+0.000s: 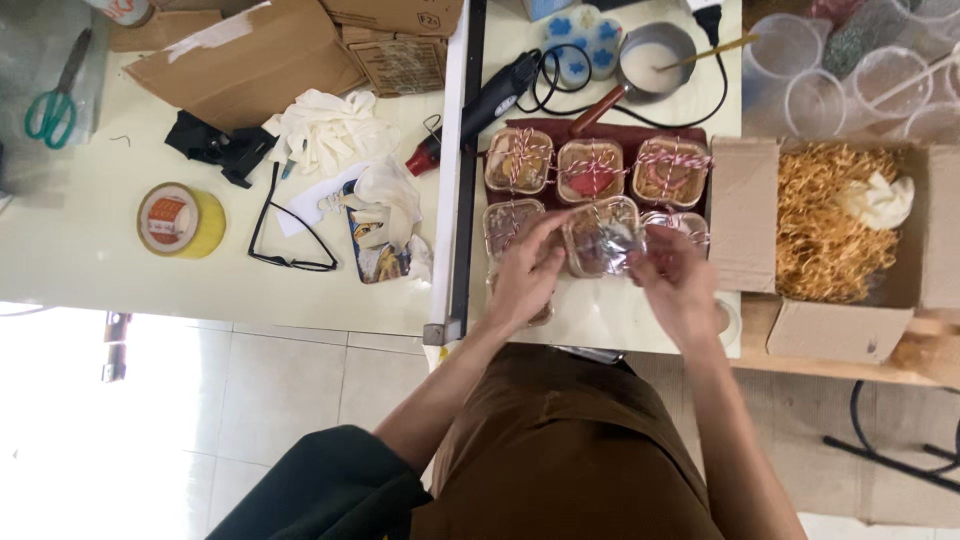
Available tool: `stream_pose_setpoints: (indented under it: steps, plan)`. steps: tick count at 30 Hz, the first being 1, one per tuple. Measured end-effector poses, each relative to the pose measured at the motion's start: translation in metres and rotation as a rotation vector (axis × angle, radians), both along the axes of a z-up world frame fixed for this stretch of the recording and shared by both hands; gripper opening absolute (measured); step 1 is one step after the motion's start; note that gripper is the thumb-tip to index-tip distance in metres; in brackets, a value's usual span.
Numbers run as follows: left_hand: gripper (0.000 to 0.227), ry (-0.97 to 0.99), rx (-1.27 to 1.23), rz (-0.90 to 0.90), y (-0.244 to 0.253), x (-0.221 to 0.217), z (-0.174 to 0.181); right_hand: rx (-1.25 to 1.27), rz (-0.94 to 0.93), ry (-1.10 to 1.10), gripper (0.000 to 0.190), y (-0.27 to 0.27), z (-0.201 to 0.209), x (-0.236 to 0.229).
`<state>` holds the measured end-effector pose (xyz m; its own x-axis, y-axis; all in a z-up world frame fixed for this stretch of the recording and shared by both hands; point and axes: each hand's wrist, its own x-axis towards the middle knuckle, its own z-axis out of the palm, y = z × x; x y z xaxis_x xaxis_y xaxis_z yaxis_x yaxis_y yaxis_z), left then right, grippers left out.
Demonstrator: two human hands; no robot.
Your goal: The person packages small shaped candles by placing them into plastic containers filled with shredded paper, closing the lids, and securing them with ribbon.
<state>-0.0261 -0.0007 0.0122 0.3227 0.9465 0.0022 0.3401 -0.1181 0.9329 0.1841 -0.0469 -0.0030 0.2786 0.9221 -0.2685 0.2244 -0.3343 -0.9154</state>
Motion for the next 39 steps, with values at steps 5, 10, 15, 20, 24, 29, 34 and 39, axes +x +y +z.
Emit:
stream_pose_setpoints:
  steps: [5,10,15,20,24,29,34,39]
  plan:
    - [0.043,-0.298,-0.595,-0.027,-0.062,-0.011,0.004,-0.132,0.06,-0.054,0.042,-0.032,0.017,0.024]
    - [0.05,-0.631,-0.766,-0.016,-0.122,-0.017,-0.046,-0.147,0.24,-0.32,0.038,-0.047,0.018,0.012]
    - [0.053,-0.614,-0.888,0.179,-0.136,-0.02,-0.075,0.051,0.289,-0.298,0.043,-0.043,-0.01,-0.001]
    - [0.061,-0.705,-0.883,0.496,-0.155,-0.023,-0.067,-0.197,0.18,-0.32,0.045,-0.074,-0.018,0.004]
    - [0.072,-0.81,-0.713,0.6,-0.152,-0.026,-0.07,-0.21,0.138,0.106,0.058,-0.089,-0.034,-0.012]
    - [0.076,-0.827,-0.698,0.598,-0.146,-0.037,-0.071,-0.089,0.219,0.263,0.069,-0.08,-0.033,-0.023]
    - [0.079,-0.809,-0.764,0.578,-0.152,-0.032,-0.07,-0.2,0.192,0.155,0.074,-0.08,-0.038,-0.005]
    - [0.081,-1.032,-0.918,0.512,-0.154,-0.011,-0.066,-0.051,0.155,0.377,0.083,-0.064,-0.061,-0.003]
